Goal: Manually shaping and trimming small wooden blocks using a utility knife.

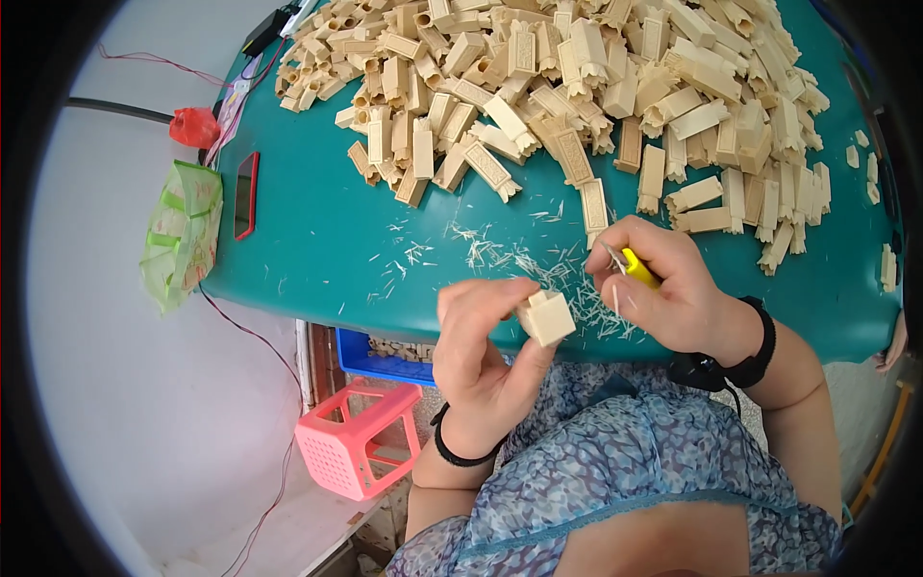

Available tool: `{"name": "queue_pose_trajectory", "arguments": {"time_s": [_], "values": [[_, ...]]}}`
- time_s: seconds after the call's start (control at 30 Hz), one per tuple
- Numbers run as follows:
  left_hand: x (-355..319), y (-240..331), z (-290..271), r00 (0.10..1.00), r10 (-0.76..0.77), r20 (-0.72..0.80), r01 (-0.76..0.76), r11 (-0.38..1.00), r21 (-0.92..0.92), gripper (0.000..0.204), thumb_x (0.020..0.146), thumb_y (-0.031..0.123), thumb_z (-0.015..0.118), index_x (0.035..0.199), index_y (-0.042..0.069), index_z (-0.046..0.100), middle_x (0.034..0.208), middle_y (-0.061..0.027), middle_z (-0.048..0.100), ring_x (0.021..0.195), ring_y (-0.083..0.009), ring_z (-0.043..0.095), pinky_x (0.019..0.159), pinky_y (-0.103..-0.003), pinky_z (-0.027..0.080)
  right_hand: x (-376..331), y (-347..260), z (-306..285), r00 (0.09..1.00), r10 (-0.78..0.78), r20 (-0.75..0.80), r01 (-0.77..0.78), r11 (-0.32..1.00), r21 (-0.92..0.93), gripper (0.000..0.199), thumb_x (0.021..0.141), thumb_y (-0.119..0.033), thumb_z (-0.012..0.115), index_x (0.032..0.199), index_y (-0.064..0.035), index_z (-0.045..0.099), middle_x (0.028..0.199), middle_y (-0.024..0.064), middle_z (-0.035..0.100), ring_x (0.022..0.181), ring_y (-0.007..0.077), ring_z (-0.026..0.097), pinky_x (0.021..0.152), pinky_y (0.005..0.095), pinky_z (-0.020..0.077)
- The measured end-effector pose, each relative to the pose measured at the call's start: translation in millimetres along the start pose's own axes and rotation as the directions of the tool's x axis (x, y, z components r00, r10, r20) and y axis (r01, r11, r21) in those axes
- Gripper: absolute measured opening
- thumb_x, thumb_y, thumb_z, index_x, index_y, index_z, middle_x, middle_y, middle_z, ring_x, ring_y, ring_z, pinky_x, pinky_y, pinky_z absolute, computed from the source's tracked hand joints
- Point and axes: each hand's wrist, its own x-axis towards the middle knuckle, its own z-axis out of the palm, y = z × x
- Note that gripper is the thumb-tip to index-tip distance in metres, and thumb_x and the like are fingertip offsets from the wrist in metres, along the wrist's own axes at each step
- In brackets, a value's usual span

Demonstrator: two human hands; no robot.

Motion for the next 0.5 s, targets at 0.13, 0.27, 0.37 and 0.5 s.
{"name": "queue_pose_trajectory", "arguments": {"time_s": [0.13,0.27,0.37,0.5], "values": [[-4,0,8,0.961,-0.277,0.007,0.251,0.861,-0.442,0.042,0.072,-0.004,0.064,0.11,0.0,0.046,0.099,-0.0102,0.054,0.089,-0.0196,0.053,0.08,-0.03,0.044,0,1,2,0.996,0.054,0.065,-0.052,0.998,-0.027,0.027,0.081,-0.02,0.059,0.097,-0.0028,0.047,0.076,0.0021,0.052,0.063,0.0057,0.048,0.056,0.0194,0.0391],[0,-4,6,0.899,-0.435,0.043,0.31,0.565,-0.765,0.037,0.078,-0.002,0.06,0.108,0.002,0.039,0.1,-0.0105,0.052,0.09,-0.0183,0.055,0.081,-0.029,0.046,-2,-3,1,0.998,0.014,0.054,-0.009,0.996,-0.087,0.031,0.077,-0.013,0.064,0.101,-0.004,0.047,0.081,0.0021,0.053,0.062,0.0054,0.048,0.055,0.0184,0.0387],[0,-2,2,0.804,-0.574,0.155,0.382,0.299,-0.874,0.034,0.08,0.001,0.059,0.105,0.004,0.036,0.098,-0.0103,0.052,0.089,-0.0171,0.055,0.08,-0.027,0.047,-2,-2,3,0.999,-0.004,0.041,0.008,0.994,-0.107,0.032,0.076,-0.01,0.065,0.103,-0.0042,0.048,0.083,0.002,0.053,0.062,0.0052,0.048,0.054,0.0183,0.0382],[0,-4,7,0.851,-0.487,0.198,0.436,0.444,-0.783,0.03,0.079,0.002,0.06,0.104,0.002,0.043,0.094,-0.0086,0.055,0.09,-0.0131,0.055,0.07,-0.024,0.047,1,7,6,0.973,-0.227,-0.051,0.222,0.972,-0.081,0.026,0.079,-0.01,0.062,0.101,-0.0033,0.05,0.082,0.002,0.054,0.061,0.005,0.048,0.053,0.0187,0.0375]]}}
